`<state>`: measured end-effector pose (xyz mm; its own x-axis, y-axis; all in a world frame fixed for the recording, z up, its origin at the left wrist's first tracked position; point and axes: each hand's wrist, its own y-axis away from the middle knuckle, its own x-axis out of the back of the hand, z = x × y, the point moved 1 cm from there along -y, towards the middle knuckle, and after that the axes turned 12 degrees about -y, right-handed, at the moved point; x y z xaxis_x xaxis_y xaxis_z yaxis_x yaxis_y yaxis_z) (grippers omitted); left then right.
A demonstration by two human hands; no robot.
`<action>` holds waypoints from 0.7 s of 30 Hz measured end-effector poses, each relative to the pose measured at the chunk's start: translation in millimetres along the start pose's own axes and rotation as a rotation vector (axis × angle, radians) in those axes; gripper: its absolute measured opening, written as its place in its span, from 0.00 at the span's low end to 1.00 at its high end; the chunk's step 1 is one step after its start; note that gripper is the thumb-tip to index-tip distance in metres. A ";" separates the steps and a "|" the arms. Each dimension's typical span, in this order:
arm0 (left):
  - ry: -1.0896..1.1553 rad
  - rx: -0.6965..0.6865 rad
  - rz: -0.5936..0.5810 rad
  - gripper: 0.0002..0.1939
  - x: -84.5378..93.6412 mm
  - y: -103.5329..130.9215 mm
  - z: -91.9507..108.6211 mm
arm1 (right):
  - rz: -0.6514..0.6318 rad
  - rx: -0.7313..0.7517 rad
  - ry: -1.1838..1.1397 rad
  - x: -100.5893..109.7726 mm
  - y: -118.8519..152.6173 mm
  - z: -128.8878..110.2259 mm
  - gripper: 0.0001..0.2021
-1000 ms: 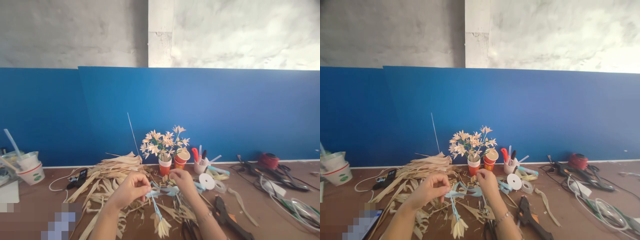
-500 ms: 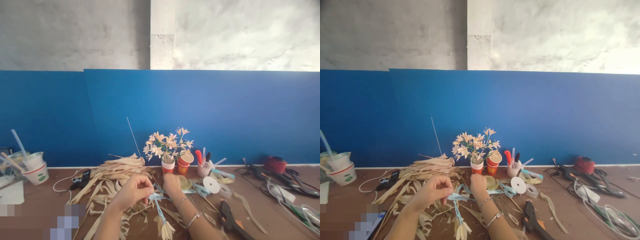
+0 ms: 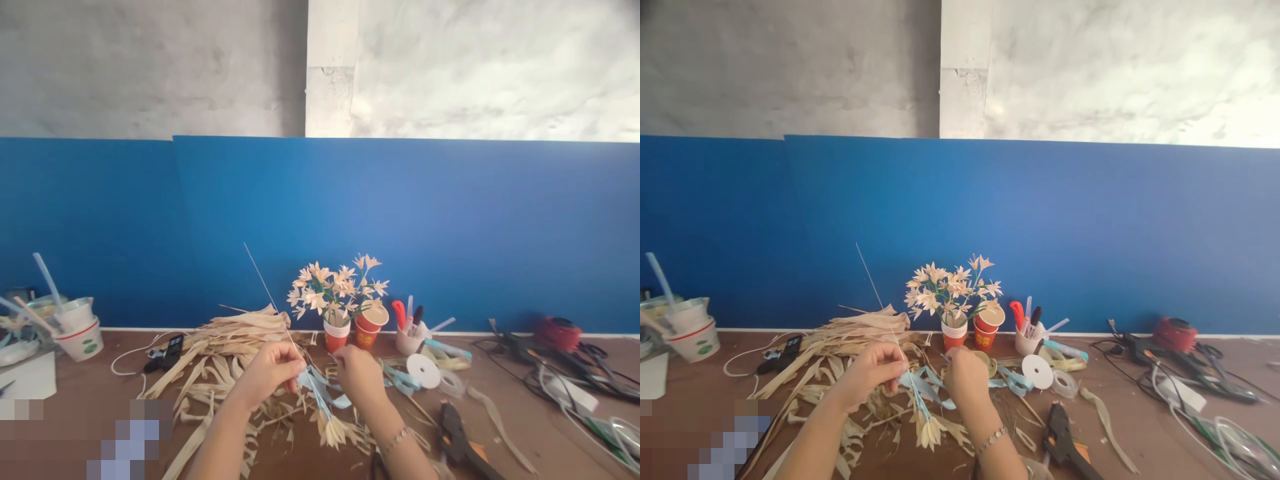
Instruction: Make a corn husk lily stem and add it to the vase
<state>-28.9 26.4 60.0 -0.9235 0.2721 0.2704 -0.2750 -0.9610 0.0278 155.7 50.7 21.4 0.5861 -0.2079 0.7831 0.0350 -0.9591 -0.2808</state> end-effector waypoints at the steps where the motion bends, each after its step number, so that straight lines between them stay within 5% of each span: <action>1: 0.000 0.005 0.003 0.13 -0.5 -0.3 0.0 | -0.022 -0.023 0.044 -0.7 -0.1 1.7 0.14; 5: 0.008 0.025 0.018 0.13 -2.0 -0.4 0.9 | -0.030 -0.052 0.025 2.3 0.9 3.1 0.13; 8: 0.038 0.037 0.039 0.13 -3.2 -1.1 1.6 | -0.013 0.005 -0.367 12.2 5.0 -6.6 0.11; 12: 0.064 0.033 0.056 0.13 -5.0 -3.3 0.5 | -0.141 0.055 -0.789 21.7 11.9 -22.3 0.11; 21: 0.054 0.037 0.068 0.13 -7.1 -4.4 -0.8 | -0.164 0.078 -0.735 25.0 16.4 -25.2 0.11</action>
<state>-21.3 28.7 57.2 -0.9530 0.2079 0.2206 -0.2024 -0.9782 0.0474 150.6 24.9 50.4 0.9563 0.1443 0.2544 0.2097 -0.9447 -0.2522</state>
